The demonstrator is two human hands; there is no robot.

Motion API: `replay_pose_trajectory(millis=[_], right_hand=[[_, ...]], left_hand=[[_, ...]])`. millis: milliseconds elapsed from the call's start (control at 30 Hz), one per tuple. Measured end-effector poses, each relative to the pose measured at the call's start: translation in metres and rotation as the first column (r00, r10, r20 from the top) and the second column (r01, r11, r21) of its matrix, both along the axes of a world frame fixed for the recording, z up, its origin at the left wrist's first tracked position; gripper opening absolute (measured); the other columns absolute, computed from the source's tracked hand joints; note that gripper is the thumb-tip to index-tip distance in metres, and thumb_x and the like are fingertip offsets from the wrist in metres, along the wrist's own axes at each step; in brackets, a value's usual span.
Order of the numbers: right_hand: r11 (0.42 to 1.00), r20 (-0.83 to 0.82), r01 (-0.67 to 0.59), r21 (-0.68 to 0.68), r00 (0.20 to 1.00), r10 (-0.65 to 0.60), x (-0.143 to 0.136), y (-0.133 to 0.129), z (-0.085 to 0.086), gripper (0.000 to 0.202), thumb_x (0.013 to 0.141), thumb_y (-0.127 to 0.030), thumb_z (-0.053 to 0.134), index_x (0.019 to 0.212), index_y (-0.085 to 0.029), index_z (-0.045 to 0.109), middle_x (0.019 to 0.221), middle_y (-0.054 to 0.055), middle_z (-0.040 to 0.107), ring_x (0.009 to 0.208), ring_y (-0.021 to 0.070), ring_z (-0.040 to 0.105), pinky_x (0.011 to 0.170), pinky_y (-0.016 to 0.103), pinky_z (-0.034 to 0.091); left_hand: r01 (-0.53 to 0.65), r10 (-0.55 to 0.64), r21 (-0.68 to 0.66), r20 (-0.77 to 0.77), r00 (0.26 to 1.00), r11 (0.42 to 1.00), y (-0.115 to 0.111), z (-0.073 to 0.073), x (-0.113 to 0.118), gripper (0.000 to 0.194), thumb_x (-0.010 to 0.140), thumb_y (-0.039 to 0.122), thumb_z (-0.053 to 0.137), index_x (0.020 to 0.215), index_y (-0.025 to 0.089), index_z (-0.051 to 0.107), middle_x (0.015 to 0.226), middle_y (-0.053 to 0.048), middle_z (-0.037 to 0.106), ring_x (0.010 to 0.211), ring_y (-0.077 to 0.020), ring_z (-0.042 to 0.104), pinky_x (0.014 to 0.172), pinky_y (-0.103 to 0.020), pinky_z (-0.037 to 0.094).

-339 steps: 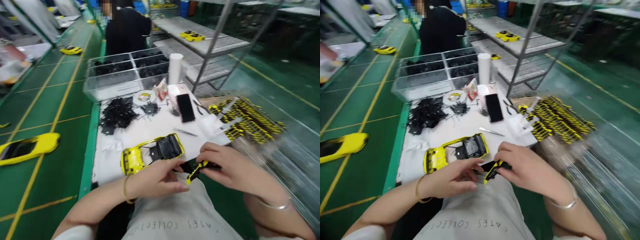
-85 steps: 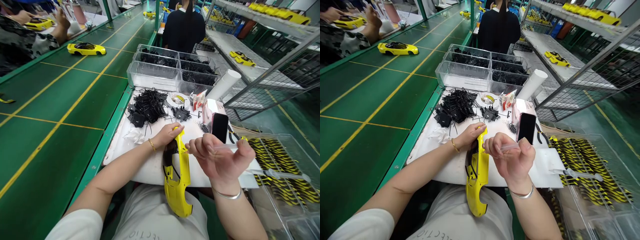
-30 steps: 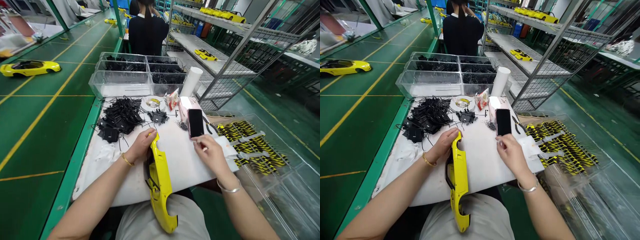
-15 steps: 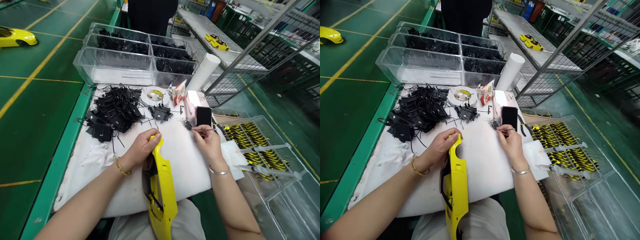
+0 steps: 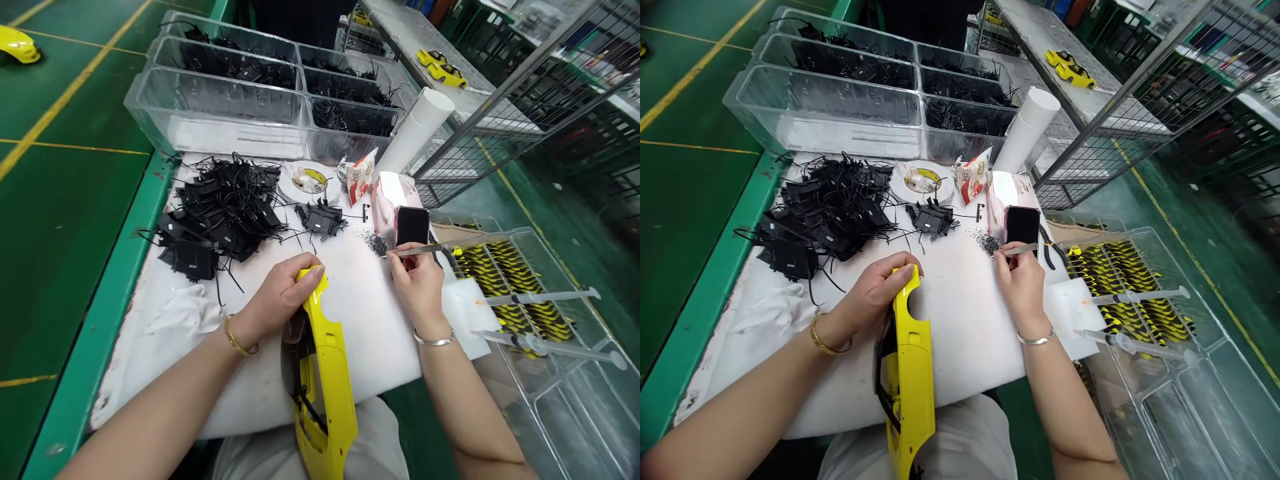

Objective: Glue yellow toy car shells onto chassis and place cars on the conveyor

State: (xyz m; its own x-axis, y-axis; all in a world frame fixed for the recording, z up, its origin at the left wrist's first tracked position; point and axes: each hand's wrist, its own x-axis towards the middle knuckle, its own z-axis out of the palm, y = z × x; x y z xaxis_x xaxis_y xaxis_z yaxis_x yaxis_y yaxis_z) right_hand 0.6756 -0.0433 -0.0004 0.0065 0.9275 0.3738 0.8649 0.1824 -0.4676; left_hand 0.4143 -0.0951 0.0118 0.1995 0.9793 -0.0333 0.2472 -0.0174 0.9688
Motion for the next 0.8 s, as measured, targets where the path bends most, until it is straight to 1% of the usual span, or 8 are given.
replay_pose_trajectory(millis=[167, 333, 600, 800], right_hand=[[1.000, -0.003, 0.002, -0.006, 1.000, -0.002, -0.0020, 0.0001, 0.0006, 0.018, 0.087, -0.038, 0.062, 0.090, -0.020, 0.062, 0.085, 0.006, 0.070, 0.061, 0.0181, 0.059, 0.066, 0.033, 0.047], [1.000, -0.010, 0.008, -0.009, 1.000, -0.009, -0.0023, 0.0001, 0.0007, 0.017, 0.086, -0.038, 0.063, 0.091, -0.021, 0.061, 0.085, 0.005, 0.070, 0.062, 0.0185, 0.060, 0.066, 0.033, 0.047], [1.000, -0.009, 0.021, -0.017, 1.000, -0.021, -0.0018, 0.0009, -0.0002, 0.020, 0.086, -0.039, 0.063, 0.093, -0.021, 0.060, 0.081, 0.004, 0.069, 0.059, 0.0182, 0.057, 0.065, 0.032, 0.046], [1.000, -0.021, 0.020, 0.006, 1.000, -0.020, -0.0007, 0.0028, -0.0022, 0.021, 0.086, -0.041, 0.062, 0.091, -0.021, 0.058, 0.076, 0.002, 0.066, 0.058, 0.0184, 0.058, 0.062, 0.031, 0.045]], left_hand=[[0.004, -0.004, 0.009, 0.003, 1.000, 1.000, 0.0000, 0.0001, -0.0001, 0.036, 0.093, 0.047, 0.040, 0.081, 0.019, 0.058, 0.074, 0.001, 0.056, 0.067, -0.0147, 0.048, 0.066, -0.027, 0.038], [-0.001, 0.001, 0.015, 0.008, 1.000, 1.000, 0.0000, 0.0012, 0.0001, 0.034, 0.093, 0.046, 0.041, 0.080, 0.019, 0.058, 0.073, 0.002, 0.055, 0.066, -0.0142, 0.047, 0.065, -0.027, 0.038], [0.005, -0.005, 0.012, 0.013, 1.000, 1.000, 0.0005, 0.0009, 0.0006, 0.035, 0.093, 0.047, 0.041, 0.080, 0.018, 0.058, 0.072, 0.002, 0.053, 0.066, -0.0139, 0.046, 0.064, -0.027, 0.037], [0.021, -0.021, 0.003, 0.014, 1.000, 1.000, -0.0001, 0.0021, -0.0005, 0.037, 0.094, 0.048, 0.040, 0.082, 0.017, 0.058, 0.073, 0.001, 0.053, 0.067, -0.0141, 0.046, 0.066, -0.027, 0.037]])
